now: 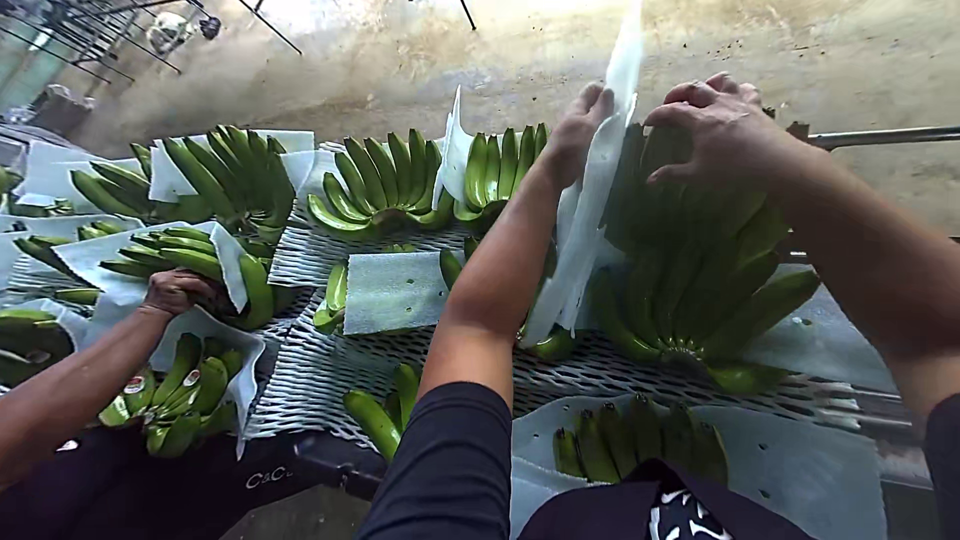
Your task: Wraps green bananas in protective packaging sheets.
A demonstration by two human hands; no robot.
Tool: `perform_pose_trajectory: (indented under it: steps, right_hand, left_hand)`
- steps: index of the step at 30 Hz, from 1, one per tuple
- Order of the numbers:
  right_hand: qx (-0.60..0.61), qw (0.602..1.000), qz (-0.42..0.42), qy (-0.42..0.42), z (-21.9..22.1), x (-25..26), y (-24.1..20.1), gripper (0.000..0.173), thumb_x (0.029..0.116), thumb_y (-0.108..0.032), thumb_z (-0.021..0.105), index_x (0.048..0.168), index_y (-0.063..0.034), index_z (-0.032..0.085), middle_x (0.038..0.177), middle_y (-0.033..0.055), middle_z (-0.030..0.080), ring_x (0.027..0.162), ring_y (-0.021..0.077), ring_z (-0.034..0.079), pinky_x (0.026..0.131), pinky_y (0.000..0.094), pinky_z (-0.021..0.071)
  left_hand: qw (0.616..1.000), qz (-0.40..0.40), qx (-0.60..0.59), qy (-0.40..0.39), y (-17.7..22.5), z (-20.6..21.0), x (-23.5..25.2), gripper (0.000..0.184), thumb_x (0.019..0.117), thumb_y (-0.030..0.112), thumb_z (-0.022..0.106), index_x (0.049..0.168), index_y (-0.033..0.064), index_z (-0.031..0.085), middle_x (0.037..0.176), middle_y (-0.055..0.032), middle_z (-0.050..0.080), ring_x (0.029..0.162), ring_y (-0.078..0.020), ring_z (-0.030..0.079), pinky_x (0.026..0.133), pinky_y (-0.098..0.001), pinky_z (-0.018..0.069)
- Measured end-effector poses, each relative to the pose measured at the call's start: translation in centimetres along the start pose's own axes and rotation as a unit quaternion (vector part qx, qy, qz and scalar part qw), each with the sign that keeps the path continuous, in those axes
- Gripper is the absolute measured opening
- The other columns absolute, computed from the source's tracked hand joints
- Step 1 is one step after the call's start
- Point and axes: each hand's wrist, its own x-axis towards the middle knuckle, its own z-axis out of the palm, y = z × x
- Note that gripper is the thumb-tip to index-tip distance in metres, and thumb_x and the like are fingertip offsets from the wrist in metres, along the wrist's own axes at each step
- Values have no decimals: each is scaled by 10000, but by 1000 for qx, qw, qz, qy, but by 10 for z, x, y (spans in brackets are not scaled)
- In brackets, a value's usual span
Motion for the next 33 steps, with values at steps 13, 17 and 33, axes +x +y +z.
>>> perform_pose_trajectory:
  steps: [13,17,33]
  right_hand:
    - [153,943,-12,296,-24,-111,11,622,927,-364,709,1345,72,558,1419,284,510,1341,321,489,1104,420,431]
    - [441,802,170,365,-13,-118,69,1215,777,-129,811,1619,-60,-63,1662,125,189,1460,175,390,1105,284,481]
    - [36,984,171,29,-29,-160,29,142,950,15,637,985,142,686,1052,368,669,1168,573,576,1116,799,160]
  left_hand:
    - [940,26,-120,-318,6,40,36,384,1125,253,321,1185,94,665,978,61,732,877,11,681,770,-202,576]
    - [927,-101,-224,-283,-12,44,25,414,1108,155,205,1032,117,610,828,62,655,784,24,627,739,-172,547]
    - [971,-233,-41,23,-11,33,-80,623,1111,497,153,1236,69,588,984,-45,678,889,-104,659,796,-320,565]
